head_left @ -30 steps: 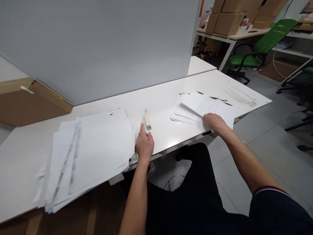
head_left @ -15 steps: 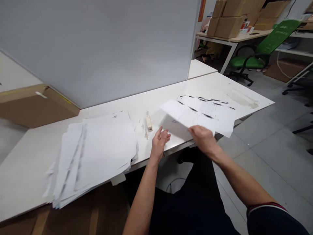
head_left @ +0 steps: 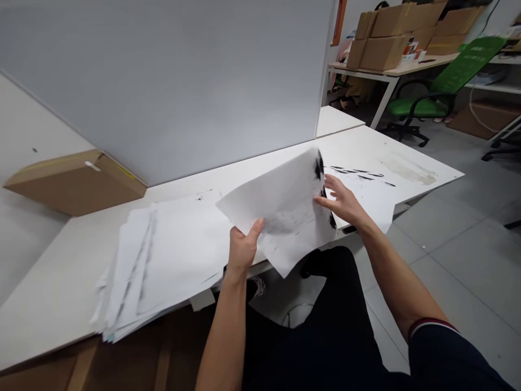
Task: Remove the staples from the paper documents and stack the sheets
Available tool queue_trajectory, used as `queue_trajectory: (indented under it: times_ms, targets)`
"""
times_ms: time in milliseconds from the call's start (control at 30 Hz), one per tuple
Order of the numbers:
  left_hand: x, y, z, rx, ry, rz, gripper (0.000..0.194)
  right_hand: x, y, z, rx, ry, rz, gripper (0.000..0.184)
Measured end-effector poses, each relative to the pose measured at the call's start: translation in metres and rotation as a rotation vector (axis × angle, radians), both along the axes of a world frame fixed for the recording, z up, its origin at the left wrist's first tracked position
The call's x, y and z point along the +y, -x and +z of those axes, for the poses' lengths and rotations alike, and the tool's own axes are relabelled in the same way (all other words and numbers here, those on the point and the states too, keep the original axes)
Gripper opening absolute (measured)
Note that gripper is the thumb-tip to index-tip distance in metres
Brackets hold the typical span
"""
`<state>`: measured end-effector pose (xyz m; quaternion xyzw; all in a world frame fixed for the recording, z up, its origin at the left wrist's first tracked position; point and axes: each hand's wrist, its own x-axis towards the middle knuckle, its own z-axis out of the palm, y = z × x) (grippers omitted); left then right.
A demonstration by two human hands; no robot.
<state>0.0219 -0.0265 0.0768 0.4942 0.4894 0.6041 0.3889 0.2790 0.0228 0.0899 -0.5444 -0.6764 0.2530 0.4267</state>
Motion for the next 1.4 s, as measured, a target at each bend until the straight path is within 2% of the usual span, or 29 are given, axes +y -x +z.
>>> queue_trajectory:
  times_ms: [100,167,233,333,467,533,767,900,967,1033,1133,1233,1333,1400]
  targets:
    - [-0.002,0.003,0.028,0.099,-0.089,0.042,0.030,0.008,0.005,0.007,0.306,0.094,0.234,0.043]
    - [-0.001,0.005,0.040,0.123,-0.157,0.092,0.027,0.008,0.013,0.009,0.474,0.070,0.259,0.028]
    - [0.002,0.009,0.044,0.089,-0.225,0.128,0.029,0.008,0.020,0.009,0.594,-0.003,0.218,0.022]
    - [0.007,0.015,0.037,0.009,-0.227,0.139,0.037,0.011,0.028,0.003,0.661,-0.046,0.197,0.022]
    - [0.014,0.018,0.017,-0.040,-0.099,0.097,0.040,0.015,0.031,-0.014,0.606,0.067,0.210,0.030]
    - [0.015,0.017,0.013,-0.051,-0.088,0.079,0.042,0.016,0.031,-0.020,0.569,0.108,0.202,0.034]
    - [0.015,0.010,0.024,0.010,-0.102,0.029,0.040,0.011,0.036,-0.013,0.521,0.130,0.262,0.036]
    - [0.016,0.007,0.022,-0.007,-0.129,0.009,0.034,0.010,0.037,-0.005,0.468,0.112,0.244,0.032]
    - [0.017,0.008,0.021,-0.016,-0.164,0.012,0.032,0.011,0.033,0.006,0.399,0.090,0.208,0.029]
    - [0.018,0.013,0.021,-0.021,-0.193,0.035,0.035,0.012,0.025,0.023,0.287,0.040,0.180,0.026]
    - [0.017,0.023,0.024,0.016,-0.243,0.118,0.058,0.011,0.013,0.061,0.049,-0.049,0.201,0.019]
    - [0.013,0.031,0.024,0.125,-0.265,0.236,0.075,0.006,0.009,0.103,-0.290,-0.117,0.242,0.013]
    - [0.007,0.030,0.012,0.232,-0.210,0.240,0.071,0.001,0.022,0.131,-0.667,-0.160,0.245,0.015]
    - [0.005,0.025,-0.005,0.225,-0.152,0.161,0.063,0.000,0.036,0.135,-0.874,-0.152,0.262,0.016]
